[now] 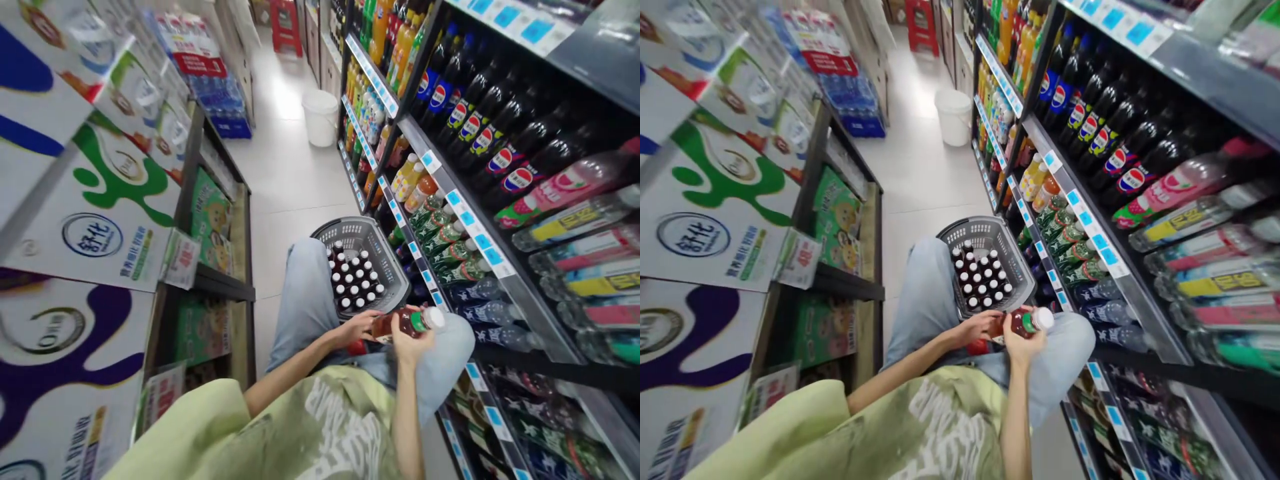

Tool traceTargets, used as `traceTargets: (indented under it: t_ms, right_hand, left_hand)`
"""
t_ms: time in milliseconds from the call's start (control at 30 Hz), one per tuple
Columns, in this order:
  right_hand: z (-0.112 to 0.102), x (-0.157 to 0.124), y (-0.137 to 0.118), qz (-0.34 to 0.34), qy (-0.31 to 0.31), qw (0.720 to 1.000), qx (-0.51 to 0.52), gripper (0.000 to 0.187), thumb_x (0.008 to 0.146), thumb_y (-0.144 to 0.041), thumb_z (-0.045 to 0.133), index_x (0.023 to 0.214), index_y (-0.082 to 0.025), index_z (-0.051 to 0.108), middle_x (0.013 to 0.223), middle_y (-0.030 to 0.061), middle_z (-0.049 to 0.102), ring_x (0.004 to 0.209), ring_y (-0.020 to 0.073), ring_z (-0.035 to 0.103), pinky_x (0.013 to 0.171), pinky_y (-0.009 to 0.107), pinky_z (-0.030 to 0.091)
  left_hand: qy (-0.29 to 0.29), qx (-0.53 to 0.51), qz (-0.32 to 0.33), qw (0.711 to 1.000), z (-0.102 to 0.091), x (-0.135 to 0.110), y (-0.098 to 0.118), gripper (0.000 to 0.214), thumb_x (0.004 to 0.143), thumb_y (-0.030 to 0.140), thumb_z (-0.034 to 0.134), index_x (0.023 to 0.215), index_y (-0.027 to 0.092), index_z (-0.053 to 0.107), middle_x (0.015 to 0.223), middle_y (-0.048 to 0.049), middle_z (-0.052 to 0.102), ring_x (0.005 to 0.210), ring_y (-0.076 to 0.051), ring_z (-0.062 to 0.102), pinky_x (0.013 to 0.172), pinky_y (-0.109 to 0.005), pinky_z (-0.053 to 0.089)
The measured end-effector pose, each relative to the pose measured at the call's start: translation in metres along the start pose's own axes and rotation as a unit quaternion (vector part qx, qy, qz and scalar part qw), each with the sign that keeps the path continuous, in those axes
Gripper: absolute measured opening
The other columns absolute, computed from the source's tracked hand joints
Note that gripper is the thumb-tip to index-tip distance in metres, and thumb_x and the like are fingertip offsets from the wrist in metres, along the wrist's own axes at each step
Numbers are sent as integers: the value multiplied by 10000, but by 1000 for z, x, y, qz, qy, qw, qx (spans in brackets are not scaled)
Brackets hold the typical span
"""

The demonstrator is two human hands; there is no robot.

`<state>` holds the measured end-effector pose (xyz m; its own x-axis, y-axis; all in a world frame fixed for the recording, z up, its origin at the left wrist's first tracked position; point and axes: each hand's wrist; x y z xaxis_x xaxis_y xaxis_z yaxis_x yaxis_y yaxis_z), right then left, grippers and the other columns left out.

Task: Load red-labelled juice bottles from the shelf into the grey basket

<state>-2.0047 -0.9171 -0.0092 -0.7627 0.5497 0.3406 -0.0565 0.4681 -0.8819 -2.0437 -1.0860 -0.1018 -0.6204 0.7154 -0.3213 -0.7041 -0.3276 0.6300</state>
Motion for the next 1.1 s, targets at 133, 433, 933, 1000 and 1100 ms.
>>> traceTargets:
  t_ms: [133,433,933,1000,1100]
  right_hand:
    - [44,-13,21,124,30,990,63,426,713,-502,865,1022,-269,688,982,92,794,1021,357,779,1058,569,627]
    - [67,0,64,452,26,850,268,438,762,-632,844,761,-212,721,694,17,755,573,167,645,551,283,539]
    - [66,1,81,544,66,723,421,447,903,-656,742,831,-217,704,667,3,717,569,164,631,590,295,583]
    - [67,1,83,551,74,716,422,413,904,-616,761,819,-218,688,673,-4,714,576,161,627,592,292,576]
    - [68,-1,88,561,69,716,409,418,893,-617,779,801,-226,663,656,-11,697,578,166,622,596,297,574]
  left_hand:
    - [47,1,-40,998,12,1,4,337,1062,370,531,1048,124,761,1120,-178,806,1058,-321,737,943,-429,589]
    - [75,87,-89,989,7,15,-2,237,993,148,690,1221,89,718,995,-65,807,854,-211,689,834,-314,541]
    - [139,304,-110,936,-17,30,-23,705,961,728,670,1304,114,724,1182,-161,791,1061,-310,718,1002,-419,541]
    - [142,336,-122,923,-18,29,-23,697,980,734,623,1273,110,727,1203,-173,783,1086,-326,713,1027,-429,524]
    - [133,334,-127,925,-19,29,-24,707,984,747,590,1239,100,716,1245,-191,769,1121,-330,705,1046,-426,513]
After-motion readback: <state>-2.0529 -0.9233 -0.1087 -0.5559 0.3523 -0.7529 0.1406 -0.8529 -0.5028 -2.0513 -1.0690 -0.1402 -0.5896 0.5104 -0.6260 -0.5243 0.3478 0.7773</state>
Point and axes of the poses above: each hand's wrist, its own x-axis towards the middle knuckle, its own z-axis out of the palm, y = z × x
